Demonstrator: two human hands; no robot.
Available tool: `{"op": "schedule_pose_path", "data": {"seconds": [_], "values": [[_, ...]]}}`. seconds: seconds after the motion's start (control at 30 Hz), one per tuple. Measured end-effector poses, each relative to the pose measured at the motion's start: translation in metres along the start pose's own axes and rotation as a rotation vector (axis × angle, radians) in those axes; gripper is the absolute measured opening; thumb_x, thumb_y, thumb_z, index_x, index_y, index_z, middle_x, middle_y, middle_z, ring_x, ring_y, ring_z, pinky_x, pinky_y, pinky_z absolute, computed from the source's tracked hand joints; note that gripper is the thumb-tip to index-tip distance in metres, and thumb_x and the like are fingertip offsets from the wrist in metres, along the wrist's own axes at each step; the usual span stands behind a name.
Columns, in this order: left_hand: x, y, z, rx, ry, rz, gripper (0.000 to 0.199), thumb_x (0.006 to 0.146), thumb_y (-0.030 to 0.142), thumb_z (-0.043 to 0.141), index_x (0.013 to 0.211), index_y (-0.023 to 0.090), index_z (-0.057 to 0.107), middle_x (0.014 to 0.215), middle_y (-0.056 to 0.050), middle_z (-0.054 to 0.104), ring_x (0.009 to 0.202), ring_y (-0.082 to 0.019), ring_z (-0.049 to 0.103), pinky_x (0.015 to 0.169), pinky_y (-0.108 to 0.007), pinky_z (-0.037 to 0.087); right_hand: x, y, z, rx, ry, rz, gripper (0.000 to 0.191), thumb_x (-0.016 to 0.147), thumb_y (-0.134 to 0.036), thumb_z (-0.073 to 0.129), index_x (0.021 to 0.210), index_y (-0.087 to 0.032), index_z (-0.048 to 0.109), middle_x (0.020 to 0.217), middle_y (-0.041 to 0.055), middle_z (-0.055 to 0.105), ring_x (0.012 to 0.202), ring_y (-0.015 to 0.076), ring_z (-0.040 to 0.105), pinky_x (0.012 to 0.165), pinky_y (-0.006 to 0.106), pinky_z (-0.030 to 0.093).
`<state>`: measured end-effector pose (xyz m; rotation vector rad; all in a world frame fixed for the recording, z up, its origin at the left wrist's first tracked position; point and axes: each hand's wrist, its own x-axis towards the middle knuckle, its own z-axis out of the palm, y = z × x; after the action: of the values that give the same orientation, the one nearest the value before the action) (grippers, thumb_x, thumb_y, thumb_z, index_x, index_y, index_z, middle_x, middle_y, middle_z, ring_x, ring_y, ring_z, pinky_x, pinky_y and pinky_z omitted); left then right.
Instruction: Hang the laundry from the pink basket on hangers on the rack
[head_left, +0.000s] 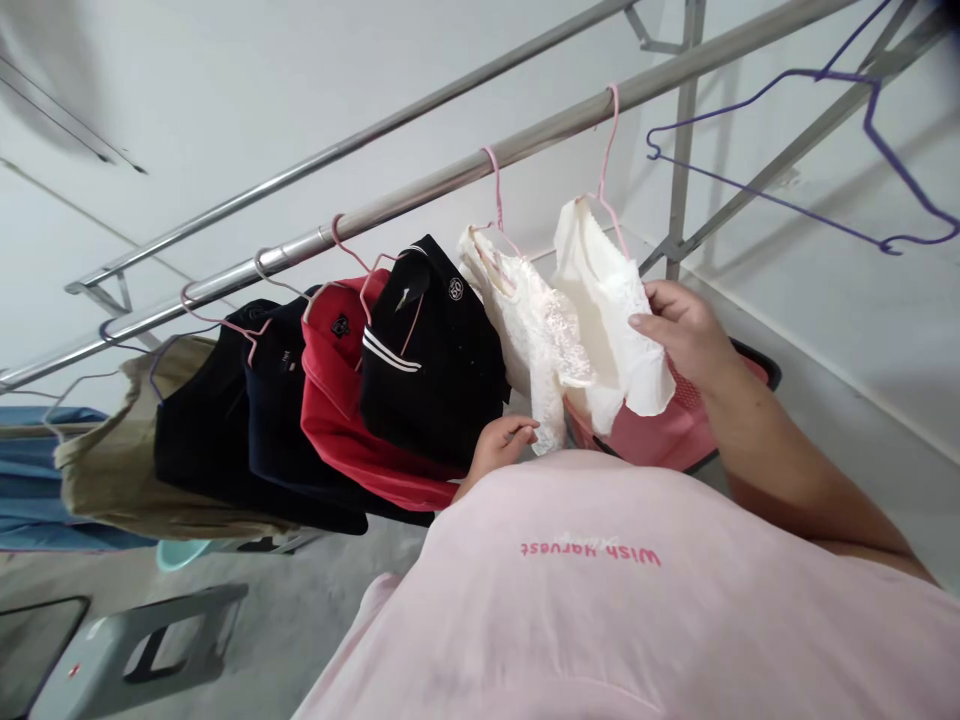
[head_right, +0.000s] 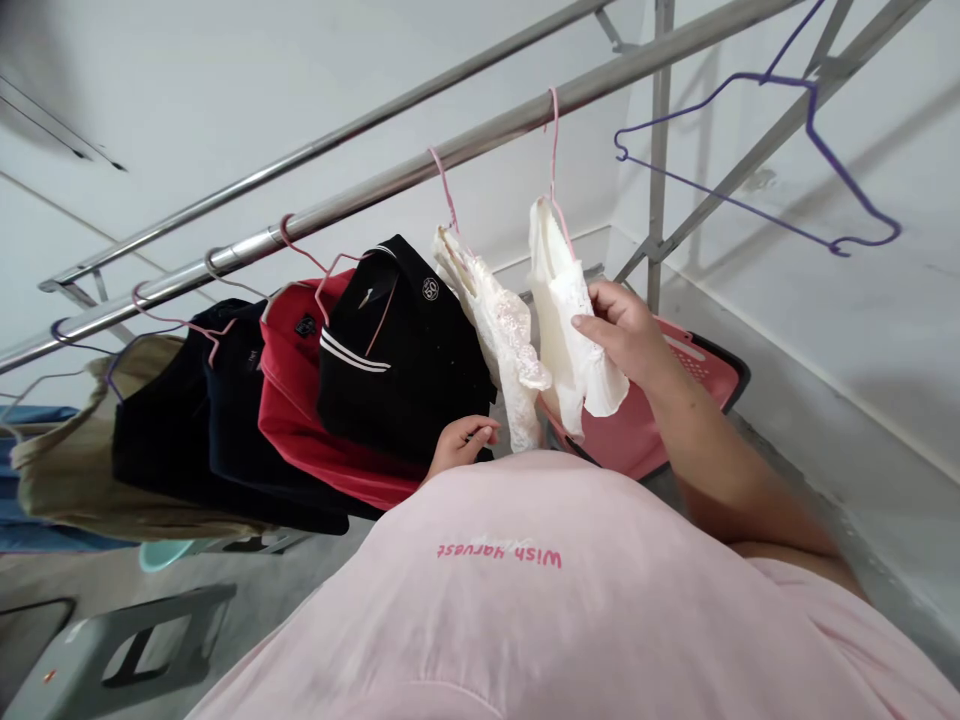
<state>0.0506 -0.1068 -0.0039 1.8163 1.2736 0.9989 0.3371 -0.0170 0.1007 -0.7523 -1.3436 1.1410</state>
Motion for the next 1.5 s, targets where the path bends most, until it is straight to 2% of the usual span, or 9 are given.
{"op": "schedule_pose_path", "data": {"seconds": [0.3,0.47,0.6,0.73,0.87,1.0,1.2,1.33,1.5], "values": [[0.013,0.006,0.002,0.041,-0.040,0.016,0.030,0.093,0.038,0.054,0.100,0.015,0.073,0.083,-0.007,0.074,0.079,-0.017,0.068,0.076,-0.028,0.051,-0.027,0.029,-0.017,-0.212,0.134,0.010,0.040,0.071,-0.033,0.075,0.106,-0.020,0.060,0.093,0.0023,0.064,0.078,0.0149,0.058,0.068,0.028,0.047],[0.026,0.016,-0.009,0.060,0.045,0.052,0.024,0.093,0.033,0.057,0.099,0.017,0.073,0.089,-0.006,0.073,0.084,-0.016,0.068,0.079,-0.028,0.051,-0.047,0.027,-0.018,-0.699,0.469,-0.334,0.048,0.076,-0.029,0.072,0.121,-0.019,0.060,0.111,0.0090,0.060,0.090,0.0183,0.056,0.079,0.034,0.049],[0.036,0.028,-0.017,0.011,0.151,0.087,0.022,0.093,0.035,0.057,0.098,0.018,0.070,0.088,-0.004,0.070,0.084,-0.016,0.066,0.080,-0.028,0.050,-0.063,0.014,-0.006,-0.766,0.511,-0.537,0.030,0.081,-0.029,0.069,0.109,-0.020,0.063,0.103,0.0092,0.063,0.088,0.0202,0.057,0.081,0.037,0.049],[0.042,0.044,-0.015,0.032,0.162,0.159,0.030,0.094,0.044,0.055,0.086,0.017,0.065,0.083,-0.003,0.066,0.079,-0.015,0.061,0.076,-0.027,0.048,-0.071,0.017,0.014,-0.658,0.177,-0.425,0.015,0.087,-0.030,0.062,0.100,-0.023,0.063,0.083,0.0028,0.064,0.070,0.0152,0.056,0.070,0.032,0.049],[0.051,0.056,-0.006,0.094,0.139,0.239,0.032,0.092,0.049,0.057,0.092,0.018,0.063,0.087,-0.004,0.064,0.079,-0.015,0.058,0.076,-0.027,0.046,-0.060,0.029,0.040,-0.667,-0.197,-0.105,0.038,0.085,-0.033,0.064,0.120,-0.022,0.058,0.090,0.0024,0.067,0.070,0.0135,0.058,0.068,0.028,0.047],[0.059,0.056,0.003,0.197,0.136,0.269,0.034,0.094,0.048,0.054,0.082,0.018,0.061,0.078,-0.002,0.060,0.073,-0.014,0.054,0.070,-0.027,0.041,-0.041,0.038,0.060,-0.808,-0.271,-0.020,0.031,0.087,-0.032,0.058,0.115,-0.020,0.060,0.094,0.0046,0.068,0.076,0.0161,0.059,0.066,0.027,0.038],[0.050,0.052,0.007,0.365,0.098,0.308,0.042,0.097,0.053,0.047,0.075,0.019,0.059,0.073,-0.002,0.060,0.069,-0.015,0.053,0.067,-0.029,0.038,-0.042,0.051,0.059,-1.084,-0.298,-0.168,0.016,0.085,-0.017,0.045,0.075,-0.017,0.058,0.078,0.0055,0.063,0.070,0.0160,0.051,0.062,0.029,0.023],[0.044,0.051,0.011,0.385,0.131,0.305,0.047,0.093,0.059,0.050,0.068,0.019,0.052,0.066,-0.001,0.055,0.063,-0.014,0.049,0.063,-0.030,0.034,-0.048,0.057,0.060,-1.095,-0.445,-0.187,0.021,0.090,-0.023,0.045,0.077,-0.018,0.061,0.080,0.0059,0.065,0.075,0.0174,0.056,0.063,0.029,0.024],[0.046,0.044,0.018,0.482,0.086,0.266,0.051,0.098,0.053,0.040,0.062,0.019,0.051,0.060,-0.002,0.049,0.059,-0.014,0.042,0.062,-0.031,0.031,-0.052,0.064,0.059,-1.041,-0.570,-0.001,0.021,0.093,-0.026,0.045,0.094,-0.017,0.065,0.093,0.0081,0.070,0.080,0.0193,0.062,0.066,0.027,0.032]]}}
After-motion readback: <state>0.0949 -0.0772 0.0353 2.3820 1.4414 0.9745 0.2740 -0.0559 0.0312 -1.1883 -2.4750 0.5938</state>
